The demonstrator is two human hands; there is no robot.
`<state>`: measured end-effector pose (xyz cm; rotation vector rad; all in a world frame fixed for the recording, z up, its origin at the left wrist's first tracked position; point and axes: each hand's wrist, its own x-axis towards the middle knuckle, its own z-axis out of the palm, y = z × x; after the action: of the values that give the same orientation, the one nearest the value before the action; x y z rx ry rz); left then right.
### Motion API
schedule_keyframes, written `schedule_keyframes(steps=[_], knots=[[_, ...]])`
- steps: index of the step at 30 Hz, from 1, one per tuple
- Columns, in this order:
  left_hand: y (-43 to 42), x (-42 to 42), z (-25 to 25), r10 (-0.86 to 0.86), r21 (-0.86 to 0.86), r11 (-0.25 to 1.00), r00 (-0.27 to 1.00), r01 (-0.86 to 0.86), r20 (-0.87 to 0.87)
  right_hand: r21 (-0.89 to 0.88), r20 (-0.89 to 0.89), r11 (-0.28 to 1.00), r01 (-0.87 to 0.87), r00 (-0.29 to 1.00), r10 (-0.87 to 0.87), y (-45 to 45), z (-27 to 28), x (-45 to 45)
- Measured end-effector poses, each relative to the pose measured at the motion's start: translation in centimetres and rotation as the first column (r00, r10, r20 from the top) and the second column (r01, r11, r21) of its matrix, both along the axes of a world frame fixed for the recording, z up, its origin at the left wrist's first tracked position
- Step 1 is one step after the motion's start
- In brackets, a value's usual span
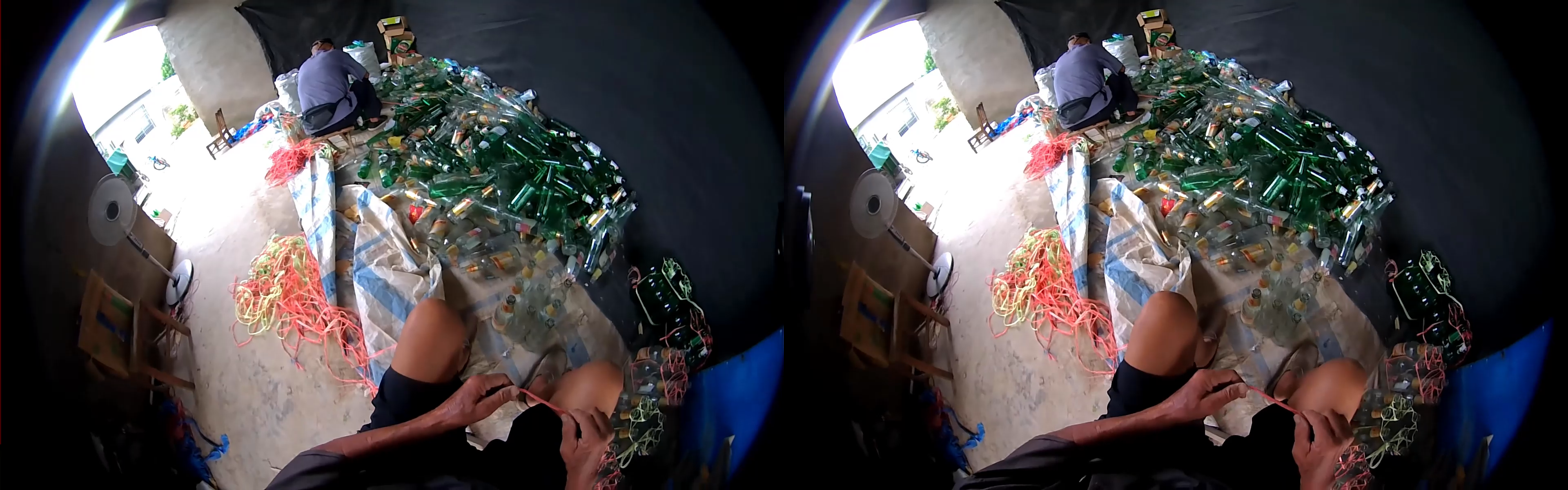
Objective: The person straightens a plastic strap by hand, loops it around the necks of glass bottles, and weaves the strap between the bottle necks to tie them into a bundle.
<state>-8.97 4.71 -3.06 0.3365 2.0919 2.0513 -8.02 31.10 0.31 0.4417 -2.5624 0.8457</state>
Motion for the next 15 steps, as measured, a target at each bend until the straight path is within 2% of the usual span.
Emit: schedule_keyframes(steps=[2,5,12,15], knots=[[0.1,-0.2,-0.3,0.037,-0.055,0.998,0.997,-0.041,-0.065,-0.009,-0.06,0.998,-0.066,0.996,0.065,0.3,-0.7,-0.6],[0.3,0.0,0.3,0.098,-0.084,0.992,0.995,-0.098,0.0,-0.003,-0.069,0.999,-0.035,0.997,0.035,0.0,0.2,-0.2],[0.8,0.1,0.6,0.152,-0.094,0.986,0.98,-0.14,0.131,-0.119,-0.101,0.989,-0.085,0.992,0.073,1.0,0.2,0.1],[1.3,-0.2,0.9,0.149,-0.103,0.985,0.986,-0.141,0.08,-0.145,-0.073,0.988,-0.062,0.996,0.052,1.3,0.3,1.1]])
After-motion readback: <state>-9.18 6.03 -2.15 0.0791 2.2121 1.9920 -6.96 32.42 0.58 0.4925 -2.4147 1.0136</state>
